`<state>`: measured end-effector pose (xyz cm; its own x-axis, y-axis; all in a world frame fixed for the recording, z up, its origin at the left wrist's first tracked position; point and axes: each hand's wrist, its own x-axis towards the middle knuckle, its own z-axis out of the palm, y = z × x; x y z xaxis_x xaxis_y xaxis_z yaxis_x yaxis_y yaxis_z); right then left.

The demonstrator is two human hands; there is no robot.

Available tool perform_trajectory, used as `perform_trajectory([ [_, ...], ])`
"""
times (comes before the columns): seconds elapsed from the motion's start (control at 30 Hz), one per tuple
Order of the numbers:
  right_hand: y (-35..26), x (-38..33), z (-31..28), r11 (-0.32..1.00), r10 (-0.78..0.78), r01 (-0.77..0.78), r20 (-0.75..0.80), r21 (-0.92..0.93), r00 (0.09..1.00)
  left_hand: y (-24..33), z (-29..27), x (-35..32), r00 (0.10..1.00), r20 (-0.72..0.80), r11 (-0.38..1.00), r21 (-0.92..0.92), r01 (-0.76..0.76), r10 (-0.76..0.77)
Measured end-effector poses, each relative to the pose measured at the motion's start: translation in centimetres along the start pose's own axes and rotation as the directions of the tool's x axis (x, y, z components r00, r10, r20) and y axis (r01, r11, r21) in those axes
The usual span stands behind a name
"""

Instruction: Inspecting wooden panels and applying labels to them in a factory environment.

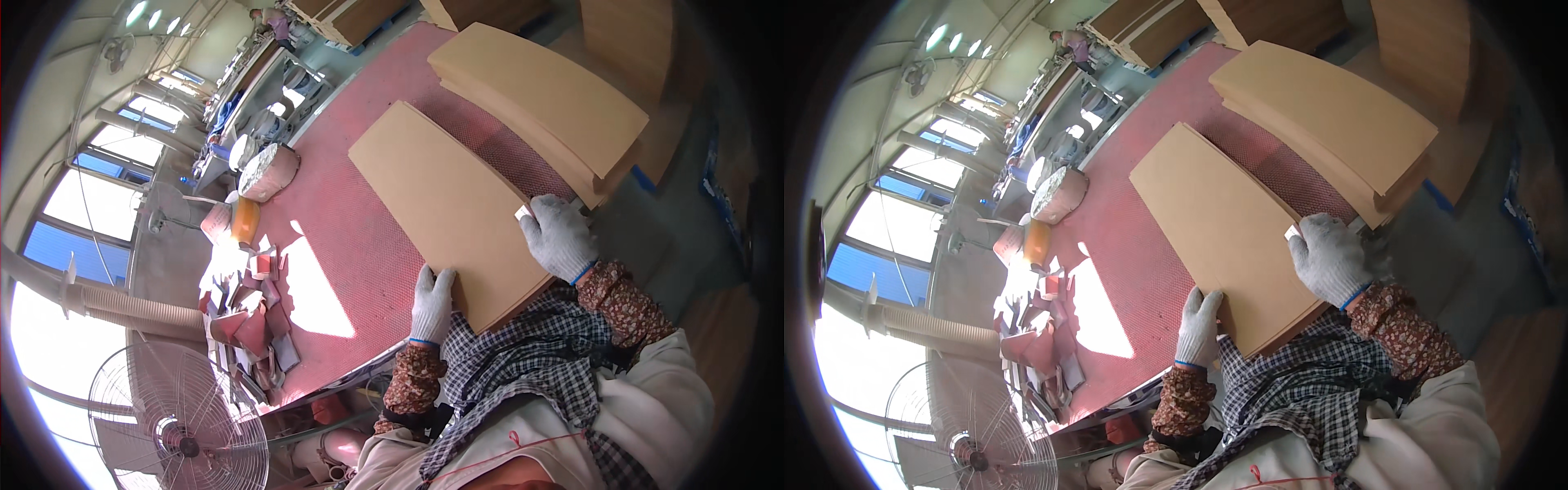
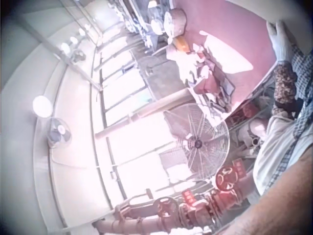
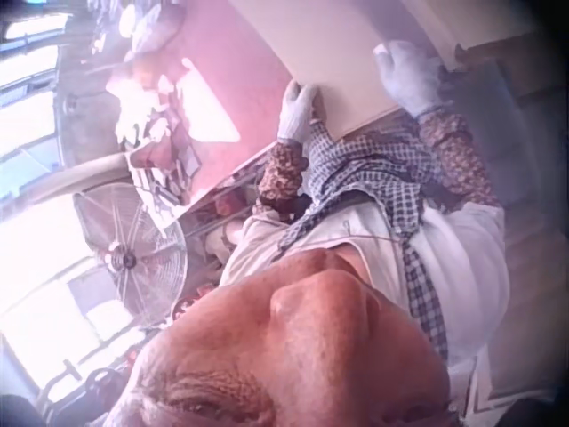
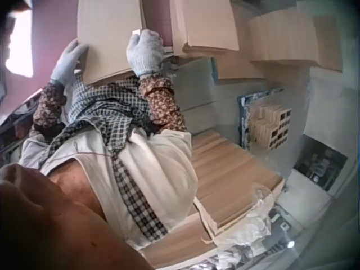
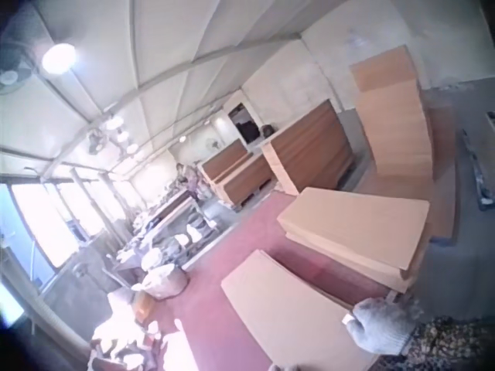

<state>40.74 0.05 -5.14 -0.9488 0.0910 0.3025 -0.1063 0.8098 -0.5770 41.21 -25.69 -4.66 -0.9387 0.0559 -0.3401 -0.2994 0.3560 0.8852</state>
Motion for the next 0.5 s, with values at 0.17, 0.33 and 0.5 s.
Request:
perform_trajectory([
  [0.17,0.2,-1.0,-0.4,0.998,-0.005,0.005,-0.015,-0.058,1.0,-0.8,0.8,-0.4,0.996,-0.057,0.997,-0.036,-0.069,0.067],
  [0.33,-1.2,-4.4,1.0,0.997,0.021,-0.027,0.073,0.078,0.997,-3.0,-1.3,-1.0,0.985,-0.154,0.947,-0.319,0.023,-0.076],
  [0.5,-1.4,-7.4,0.0,0.891,0.121,-0.231,0.287,0.391,0.95,-4.9,-3.5,-1.8,0.986,-0.022,0.752,-0.65,0.114,-0.168],
])
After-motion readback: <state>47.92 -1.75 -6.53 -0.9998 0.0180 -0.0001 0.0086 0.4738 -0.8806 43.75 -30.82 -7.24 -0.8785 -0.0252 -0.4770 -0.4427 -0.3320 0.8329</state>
